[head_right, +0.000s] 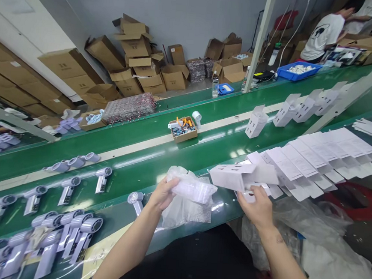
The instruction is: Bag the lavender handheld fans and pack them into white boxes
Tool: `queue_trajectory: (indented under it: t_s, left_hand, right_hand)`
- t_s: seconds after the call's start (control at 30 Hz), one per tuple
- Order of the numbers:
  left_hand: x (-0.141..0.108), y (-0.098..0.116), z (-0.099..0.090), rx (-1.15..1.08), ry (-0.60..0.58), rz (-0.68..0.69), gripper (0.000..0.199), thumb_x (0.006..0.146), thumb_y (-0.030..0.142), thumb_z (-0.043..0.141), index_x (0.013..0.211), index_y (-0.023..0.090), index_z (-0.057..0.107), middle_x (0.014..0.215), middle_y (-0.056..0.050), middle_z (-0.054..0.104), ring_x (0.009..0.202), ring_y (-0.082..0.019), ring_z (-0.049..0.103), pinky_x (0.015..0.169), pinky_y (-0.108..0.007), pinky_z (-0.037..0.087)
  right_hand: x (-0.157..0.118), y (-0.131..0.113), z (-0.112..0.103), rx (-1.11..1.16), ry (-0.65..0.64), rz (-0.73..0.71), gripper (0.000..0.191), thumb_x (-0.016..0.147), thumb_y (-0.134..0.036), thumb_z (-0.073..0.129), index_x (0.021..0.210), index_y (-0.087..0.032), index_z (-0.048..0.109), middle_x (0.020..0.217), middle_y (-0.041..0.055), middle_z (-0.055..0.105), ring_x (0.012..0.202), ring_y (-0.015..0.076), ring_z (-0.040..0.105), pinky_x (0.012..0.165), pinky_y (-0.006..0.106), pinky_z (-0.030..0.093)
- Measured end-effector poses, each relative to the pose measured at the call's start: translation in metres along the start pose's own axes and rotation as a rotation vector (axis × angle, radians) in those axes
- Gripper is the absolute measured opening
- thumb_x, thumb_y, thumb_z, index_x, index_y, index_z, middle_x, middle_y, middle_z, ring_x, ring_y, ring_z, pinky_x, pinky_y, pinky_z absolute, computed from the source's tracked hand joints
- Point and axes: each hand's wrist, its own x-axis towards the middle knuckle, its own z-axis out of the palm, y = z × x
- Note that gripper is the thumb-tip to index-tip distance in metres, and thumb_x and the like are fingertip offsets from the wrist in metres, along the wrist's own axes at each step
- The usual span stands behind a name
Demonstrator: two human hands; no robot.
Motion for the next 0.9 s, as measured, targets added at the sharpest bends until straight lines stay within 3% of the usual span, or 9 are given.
queue_trajectory:
  t_s: [0.1, 0.2, 0.33, 0.43, 0.53, 0.6, 0.7, 0.8, 0.9]
  left_hand:
    - [0.006, 0.003, 0.015, -0.018, -0.001, 0.054, 0.043, 0.059, 0.037, 0.078, 0.089, 0.016, 0.056, 0.07, 0.003, 0.057, 0.054, -0.007, 0.051, 0.044, -0.016, 0.038]
    - [0.02, -0.003, 0.035, 0.123, 0.029, 0.17, 0.039, 0.064, 0.041, 0.073, 0.087, 0.016, 0.052, 0.072, 0.002, 0.056, 0.056, -0.008, 0.052, 0.044, -0.018, 0.043]
    - [0.026, -0.001, 0.045, 0.516, 0.279, 0.396, 0.028, 0.077, 0.044, 0.059, 0.084, 0.018, 0.051, 0.068, 0.003, 0.052, 0.055, -0.01, 0.051, 0.048, -0.022, 0.046]
    - [0.018, 0.002, 0.054, 1.0, 0.413, 0.606, 0.017, 0.085, 0.036, 0.051, 0.086, 0.019, 0.052, 0.074, -0.001, 0.055, 0.068, -0.016, 0.055, 0.063, -0.03, 0.049]
    - [0.017, -0.006, 0.075, 1.516, 0.275, 0.731, 0.01, 0.085, 0.026, 0.05, 0.087, 0.017, 0.054, 0.088, -0.01, 0.058, 0.088, -0.024, 0.054, 0.077, -0.038, 0.046]
    - [0.022, -0.018, 0.089, 1.727, 0.135, 0.632, 0.012, 0.085, 0.024, 0.049, 0.091, 0.016, 0.055, 0.09, -0.013, 0.057, 0.089, -0.027, 0.053, 0.076, -0.04, 0.046]
    - [0.025, -0.036, 0.1, 1.827, 0.04, 0.493, 0.02, 0.089, 0.026, 0.046, 0.101, 0.014, 0.055, 0.093, -0.014, 0.059, 0.092, -0.027, 0.053, 0.077, -0.041, 0.045]
    - [0.01, -0.052, 0.098, 1.849, -0.091, 0.601, 0.025, 0.091, 0.032, 0.043, 0.106, 0.017, 0.055, 0.095, -0.012, 0.061, 0.105, -0.03, 0.048, 0.089, -0.049, 0.04]
    - [-0.01, -0.059, 0.088, 1.816, -0.221, 0.732, 0.027, 0.09, 0.036, 0.047, 0.112, 0.023, 0.055, 0.096, -0.008, 0.064, 0.12, -0.033, 0.04, 0.099, -0.061, 0.025]
  right_hand:
    - [0.011, -0.016, 0.028, 0.003, -0.304, -0.372, 0.023, 0.069, -0.033, 0.066, 0.088, -0.021, 0.063, 0.094, 0.0098, 0.051, 0.091, 0.027, 0.053, 0.085, 0.042, 0.047]
    - [0.024, -0.017, 0.058, 0.093, -0.512, -0.539, 0.033, 0.069, -0.028, 0.065, 0.101, -0.021, 0.064, 0.106, 0.0123, 0.047, 0.102, 0.0294, 0.049, 0.09, 0.045, 0.045]
    - [0.036, -0.006, 0.087, 0.163, -0.469, -0.563, 0.035, 0.07, -0.031, 0.067, 0.104, -0.022, 0.061, 0.113, 0.0122, 0.04, 0.114, 0.0305, 0.043, 0.098, 0.048, 0.041]
    - [0.041, -0.007, 0.101, 0.224, -0.419, -0.619, 0.041, 0.068, -0.035, 0.07, 0.104, -0.022, 0.056, 0.119, 0.0122, 0.035, 0.114, 0.03, 0.043, 0.098, 0.05, 0.041]
    - [0.042, -0.015, 0.107, 0.267, -0.482, -0.693, 0.04, 0.07, -0.033, 0.07, 0.104, -0.022, 0.052, 0.122, 0.0128, 0.037, 0.114, 0.0298, 0.044, 0.098, 0.052, 0.04]
    - [0.04, -0.017, 0.108, 0.308, -0.534, -0.702, 0.038, 0.071, -0.029, 0.068, 0.103, -0.022, 0.049, 0.12, 0.0126, 0.041, 0.116, 0.03, 0.044, 0.098, 0.052, 0.04]
    - [0.035, -0.008, 0.106, 0.424, -0.585, -0.628, 0.037, 0.074, -0.025, 0.064, 0.106, -0.023, 0.046, 0.126, 0.0133, 0.041, 0.122, 0.0284, 0.042, 0.099, 0.05, 0.04]
    - [0.034, 0.005, 0.101, 0.53, -0.63, -0.456, 0.044, 0.069, -0.026, 0.068, 0.106, -0.023, 0.045, 0.131, 0.0121, 0.041, 0.126, 0.0274, 0.04, 0.103, 0.05, 0.036]
    - [0.051, 0.001, 0.092, 0.575, -0.708, -0.266, 0.048, 0.058, -0.028, 0.077, 0.099, -0.024, 0.053, 0.124, 0.0093, 0.05, 0.124, 0.0299, 0.043, 0.107, 0.051, 0.03]
